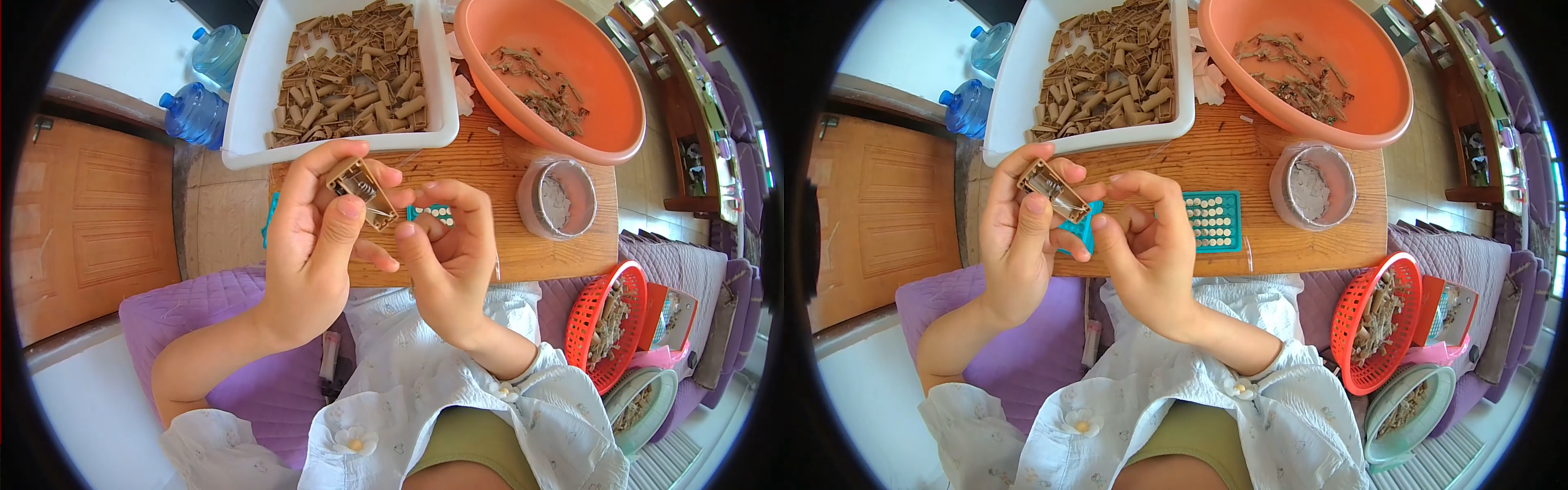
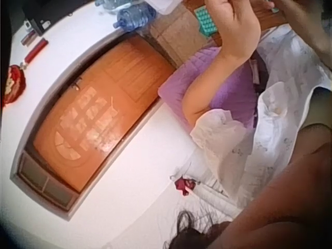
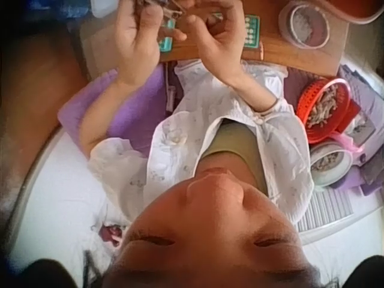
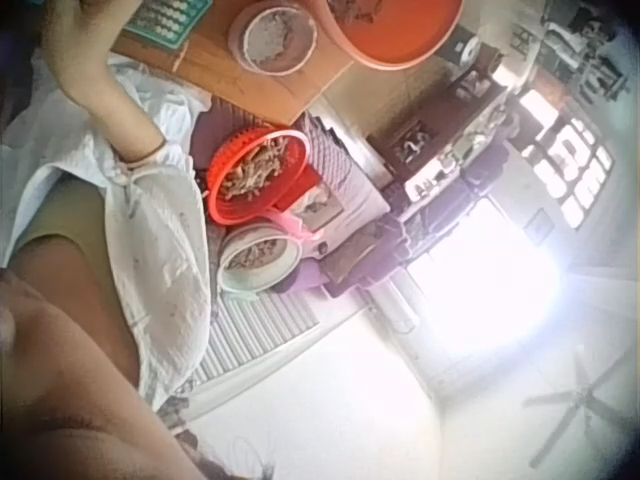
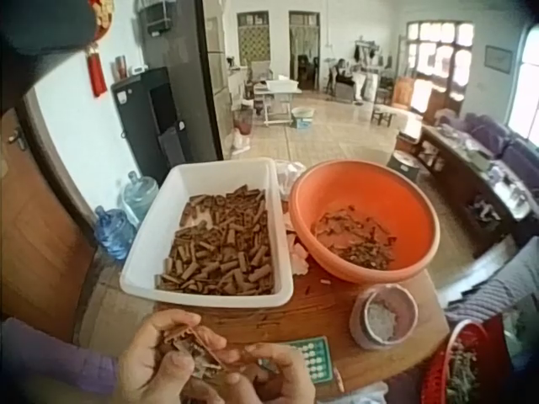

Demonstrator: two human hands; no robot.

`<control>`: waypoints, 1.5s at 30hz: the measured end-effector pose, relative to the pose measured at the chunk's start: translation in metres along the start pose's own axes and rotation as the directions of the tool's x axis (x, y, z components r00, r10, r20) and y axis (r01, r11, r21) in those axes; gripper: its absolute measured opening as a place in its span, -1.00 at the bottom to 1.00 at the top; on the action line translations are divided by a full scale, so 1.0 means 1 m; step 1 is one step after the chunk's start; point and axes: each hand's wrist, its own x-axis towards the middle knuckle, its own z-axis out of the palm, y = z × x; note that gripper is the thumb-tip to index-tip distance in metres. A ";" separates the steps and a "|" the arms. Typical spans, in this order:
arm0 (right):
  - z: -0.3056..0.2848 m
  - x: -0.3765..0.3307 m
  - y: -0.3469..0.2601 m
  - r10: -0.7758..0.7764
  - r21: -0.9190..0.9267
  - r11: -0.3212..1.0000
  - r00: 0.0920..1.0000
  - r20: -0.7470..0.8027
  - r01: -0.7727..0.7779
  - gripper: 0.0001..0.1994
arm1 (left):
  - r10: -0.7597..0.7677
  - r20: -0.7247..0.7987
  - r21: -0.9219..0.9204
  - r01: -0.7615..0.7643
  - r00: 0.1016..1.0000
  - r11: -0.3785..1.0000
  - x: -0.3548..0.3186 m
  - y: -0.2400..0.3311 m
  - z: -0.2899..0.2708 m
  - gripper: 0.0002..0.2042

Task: The person assembles small white and black components into wooden frames using an applicator stick.

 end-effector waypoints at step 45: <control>-0.086 0.020 0.029 0.219 -0.466 0.881 0.941 0.258 -0.077 -0.75 | -0.371 0.108 0.128 0.357 0.922 0.925 -0.004 -0.027 -0.008 -0.65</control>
